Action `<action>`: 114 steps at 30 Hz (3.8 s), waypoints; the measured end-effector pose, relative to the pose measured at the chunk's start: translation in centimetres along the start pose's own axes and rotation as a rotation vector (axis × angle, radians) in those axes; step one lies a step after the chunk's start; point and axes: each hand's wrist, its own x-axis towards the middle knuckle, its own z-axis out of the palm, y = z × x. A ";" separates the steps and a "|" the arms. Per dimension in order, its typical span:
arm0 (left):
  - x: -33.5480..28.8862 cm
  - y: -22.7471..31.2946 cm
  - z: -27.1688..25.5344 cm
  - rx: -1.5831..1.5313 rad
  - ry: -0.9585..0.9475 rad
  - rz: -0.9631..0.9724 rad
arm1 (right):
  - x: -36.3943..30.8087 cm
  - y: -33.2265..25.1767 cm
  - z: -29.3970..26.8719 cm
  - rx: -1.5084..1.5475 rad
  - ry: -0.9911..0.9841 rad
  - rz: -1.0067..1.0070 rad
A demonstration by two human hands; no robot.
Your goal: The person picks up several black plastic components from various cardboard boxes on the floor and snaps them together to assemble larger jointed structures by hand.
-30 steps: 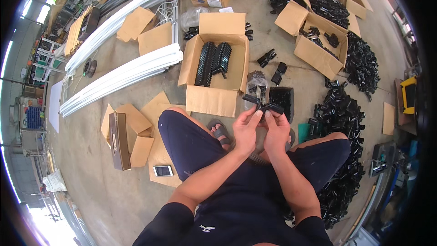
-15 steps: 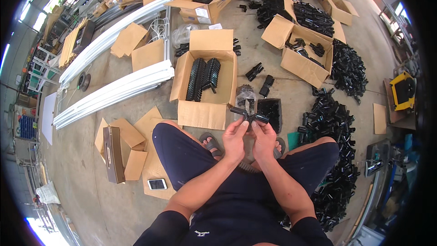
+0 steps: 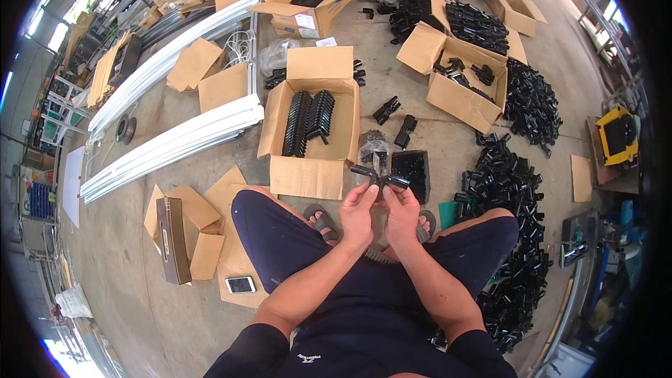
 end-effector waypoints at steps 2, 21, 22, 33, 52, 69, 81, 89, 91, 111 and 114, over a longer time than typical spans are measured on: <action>0.1 -0.1 -0.1 0.015 0.010 -0.001 | 0.0 0.0 0.1 -0.002 0.006 0.006; -0.3 -0.2 -0.1 0.042 -0.021 0.054 | -0.4 -0.7 0.6 -0.064 0.062 0.015; -0.2 -0.3 -0.1 0.050 -0.023 0.057 | -0.4 -0.7 0.4 -0.067 0.057 0.011; -0.5 0.2 0.3 0.053 0.011 -0.009 | -0.3 -0.4 0.2 -0.091 0.054 0.040; -0.3 -0.2 0.0 0.014 0.004 0.016 | -0.1 -0.7 -0.2 -0.024 0.003 0.039; -0.2 0.1 0.1 0.018 0.012 0.025 | -0.3 -1.0 0.4 -0.019 -0.009 0.037; -0.2 0.1 0.1 0.018 -0.016 0.042 | -0.3 -0.8 0.3 -0.056 0.005 -0.009; -0.5 0.1 0.1 0.016 -0.009 0.019 | -0.4 -1.0 0.5 -0.150 0.020 -0.048; -0.5 0.2 0.2 0.008 -0.019 0.026 | -0.3 -0.8 0.4 -0.147 0.016 -0.047; -0.4 0.0 0.6 0.050 0.004 0.034 | -0.1 -1.4 0.4 -0.143 0.014 -0.006; -0.4 0.4 0.3 0.057 0.011 0.012 | 0.0 -1.0 0.4 -0.141 0.017 0.011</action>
